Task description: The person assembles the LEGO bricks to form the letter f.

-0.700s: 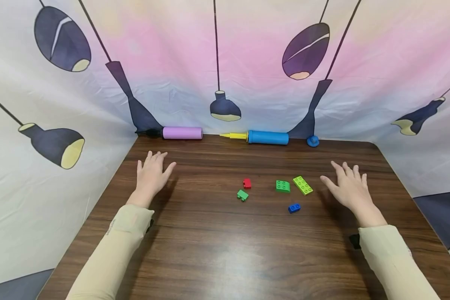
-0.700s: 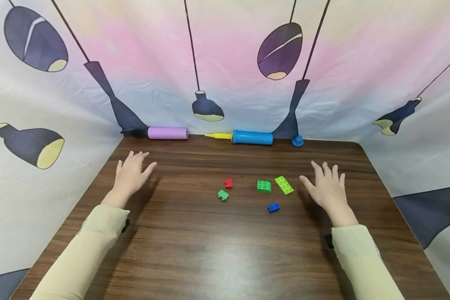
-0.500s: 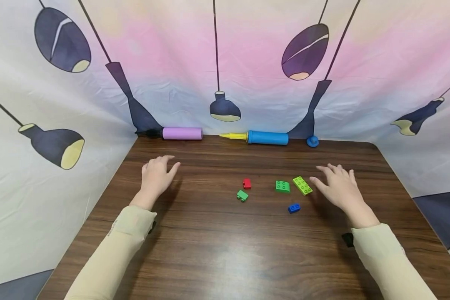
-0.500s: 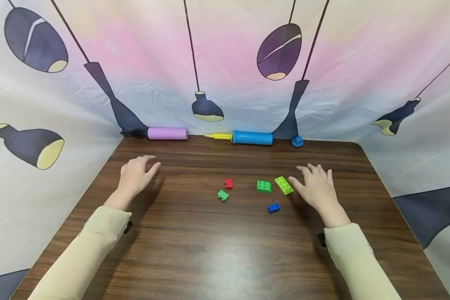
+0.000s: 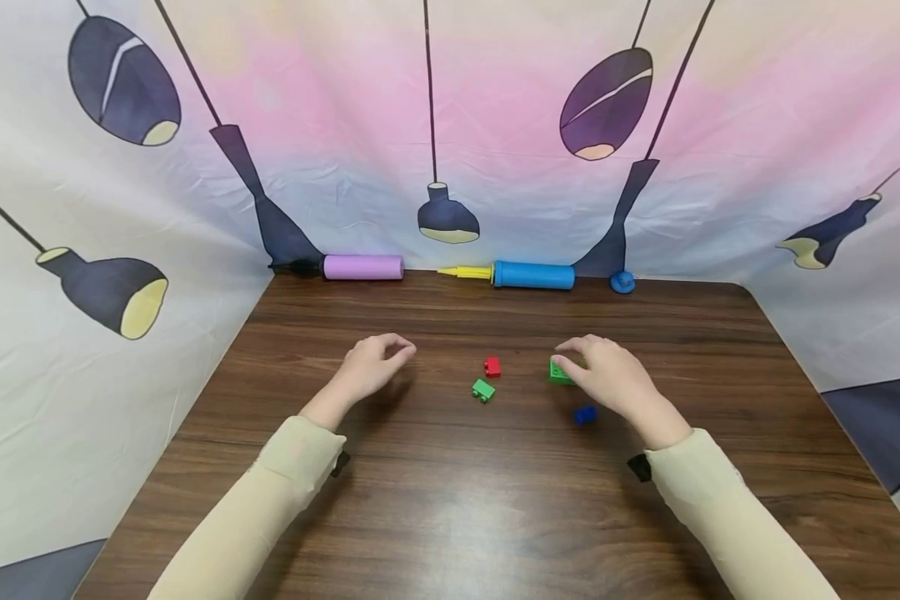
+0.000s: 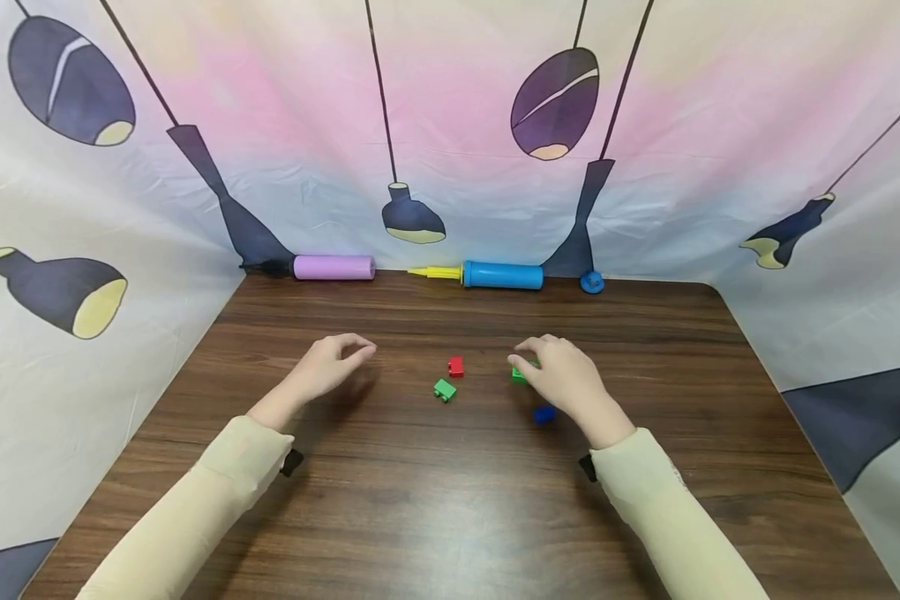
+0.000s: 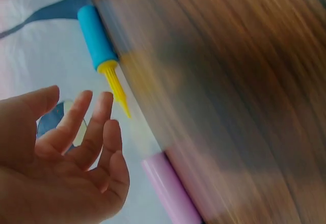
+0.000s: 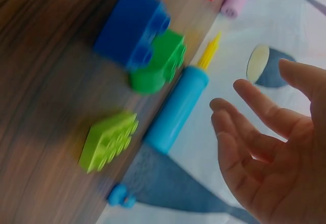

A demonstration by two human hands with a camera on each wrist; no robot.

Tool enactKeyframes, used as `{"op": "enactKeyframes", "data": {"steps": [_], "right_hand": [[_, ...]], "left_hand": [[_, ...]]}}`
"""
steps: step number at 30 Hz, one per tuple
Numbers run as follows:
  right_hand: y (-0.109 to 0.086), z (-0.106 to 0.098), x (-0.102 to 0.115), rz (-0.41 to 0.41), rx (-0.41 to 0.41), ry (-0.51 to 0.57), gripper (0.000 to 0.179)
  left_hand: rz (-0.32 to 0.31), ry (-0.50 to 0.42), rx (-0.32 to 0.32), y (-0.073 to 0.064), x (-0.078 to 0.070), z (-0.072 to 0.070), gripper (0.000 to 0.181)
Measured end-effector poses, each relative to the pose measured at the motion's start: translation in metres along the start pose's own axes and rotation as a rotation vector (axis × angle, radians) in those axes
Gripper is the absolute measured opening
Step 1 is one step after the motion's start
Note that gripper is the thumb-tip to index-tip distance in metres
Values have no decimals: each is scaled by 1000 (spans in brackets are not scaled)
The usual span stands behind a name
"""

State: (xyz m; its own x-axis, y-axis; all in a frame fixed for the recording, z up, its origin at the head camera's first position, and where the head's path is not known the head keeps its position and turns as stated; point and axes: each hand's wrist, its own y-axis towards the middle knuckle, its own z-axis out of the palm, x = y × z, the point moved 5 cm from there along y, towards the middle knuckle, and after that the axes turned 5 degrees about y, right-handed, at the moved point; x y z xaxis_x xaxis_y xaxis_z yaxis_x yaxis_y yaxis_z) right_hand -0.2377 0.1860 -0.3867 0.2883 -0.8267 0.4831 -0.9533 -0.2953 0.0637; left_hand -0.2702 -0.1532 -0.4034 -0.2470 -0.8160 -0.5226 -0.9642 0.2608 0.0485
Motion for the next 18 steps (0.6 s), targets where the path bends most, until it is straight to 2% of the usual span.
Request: {"op": "enactKeyframes", "data": {"steps": [5, 9, 14, 18], "right_hand": [[14, 17, 18, -27, 49, 52, 39], [28, 31, 29, -46, 88, 73, 33], [40, 43, 40, -49, 125, 77, 35], [49, 52, 45, -23, 154, 65, 36]], "left_hand": [[64, -51, 102, 4, -15, 18, 25], [107, -41, 174, 8, -28, 30, 22], [148, 2, 216, 14, -41, 42, 20], [143, 22, 249, 18, -46, 51, 20]]}}
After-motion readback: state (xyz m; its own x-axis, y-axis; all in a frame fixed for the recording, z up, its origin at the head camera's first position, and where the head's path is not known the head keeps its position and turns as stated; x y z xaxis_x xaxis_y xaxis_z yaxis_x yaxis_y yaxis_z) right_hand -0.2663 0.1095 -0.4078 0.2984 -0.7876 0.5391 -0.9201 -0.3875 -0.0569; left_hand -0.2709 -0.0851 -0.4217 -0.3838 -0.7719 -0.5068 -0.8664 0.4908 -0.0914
